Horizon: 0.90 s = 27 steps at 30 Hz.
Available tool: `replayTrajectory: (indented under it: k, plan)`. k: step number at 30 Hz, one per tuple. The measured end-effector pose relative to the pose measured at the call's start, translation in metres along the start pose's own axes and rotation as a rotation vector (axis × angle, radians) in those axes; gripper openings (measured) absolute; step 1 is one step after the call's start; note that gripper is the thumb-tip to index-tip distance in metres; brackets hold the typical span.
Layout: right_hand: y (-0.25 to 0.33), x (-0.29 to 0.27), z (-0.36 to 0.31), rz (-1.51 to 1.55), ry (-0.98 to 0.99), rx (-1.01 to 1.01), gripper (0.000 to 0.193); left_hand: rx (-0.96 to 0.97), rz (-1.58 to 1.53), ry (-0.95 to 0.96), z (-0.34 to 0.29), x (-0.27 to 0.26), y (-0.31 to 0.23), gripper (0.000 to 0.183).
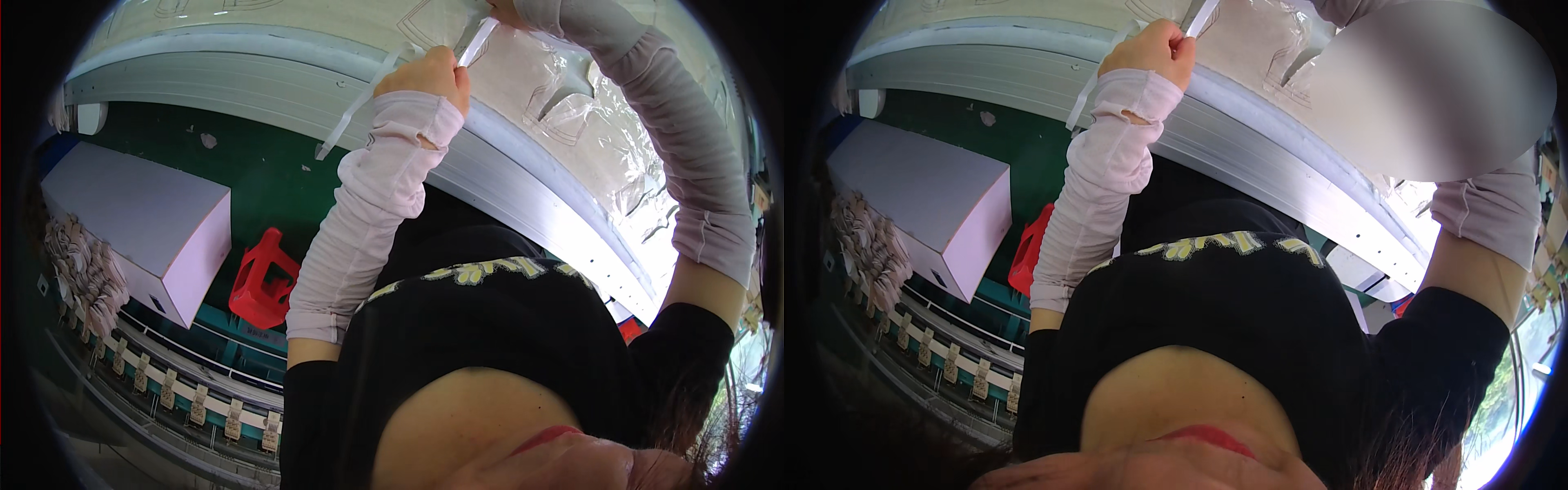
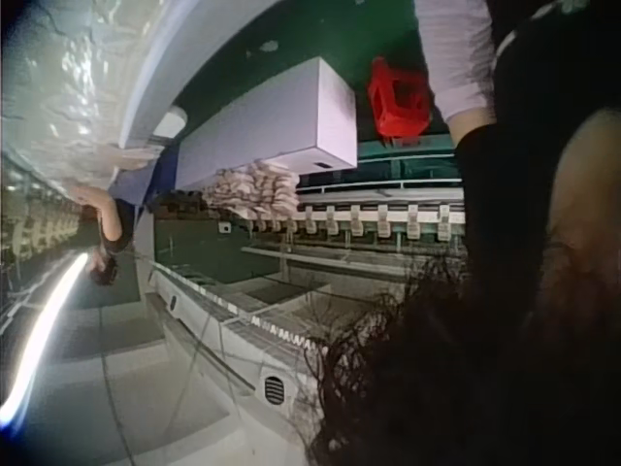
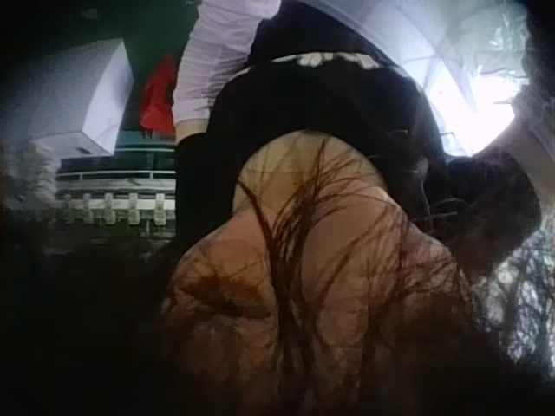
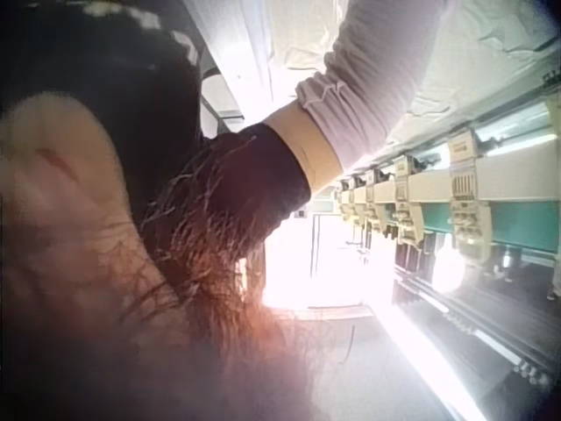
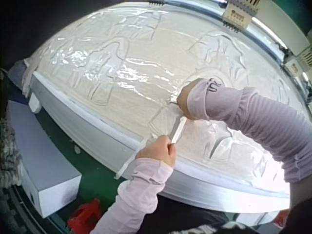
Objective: Secure clear plastic templates to the work table using white adhesive tape.
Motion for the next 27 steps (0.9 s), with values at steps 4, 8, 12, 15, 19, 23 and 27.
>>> replayTrajectory:
  k: [4,8,12,15,19,23,27]
  plan:
    - [0.0,0.003,0.0,0.008,-0.071,-0.019,0.031,0.021,0.061,-0.02,0.0,0.004,-0.002,0.019]
    - [-0.007,0.011,0.008,0.01,-0.03,-0.002,0.033,0.019,0.111,-0.01,0.002,0.006,-0.004,0.019]
    - [-0.01,0.008,0.012,0.049,-0.072,-0.166,0.044,-0.014,0.156,0.043,0.006,0.004,-0.006,0.019]
    - [-0.011,0.008,0.002,0.007,-0.092,-0.163,0.056,-0.042,0.153,0.066,0.006,0.0,-0.007,0.019]
    - [-0.003,0.007,-0.015,0.013,-0.157,-0.093,0.066,-0.026,0.191,0.122,0.007,0.0,-0.009,0.023]
    - [0.009,0.002,-0.023,-0.032,-0.216,-0.092,0.057,-0.011,0.198,0.11,0.009,0.003,-0.009,0.025]
    - [0.011,0.005,-0.029,-0.046,-0.222,-0.126,0.051,0.066,0.092,0.009,-0.002,0.003,-0.004,0.028]
Point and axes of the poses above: each hand's wrist, its own z-axis towards the middle knuckle, its own x-axis out of the palm, y = z × x, the point moved 5 cm from there along z, towards the middle knuckle, and after that the axes turned 10 degrees about y, right-handed, at the moved point
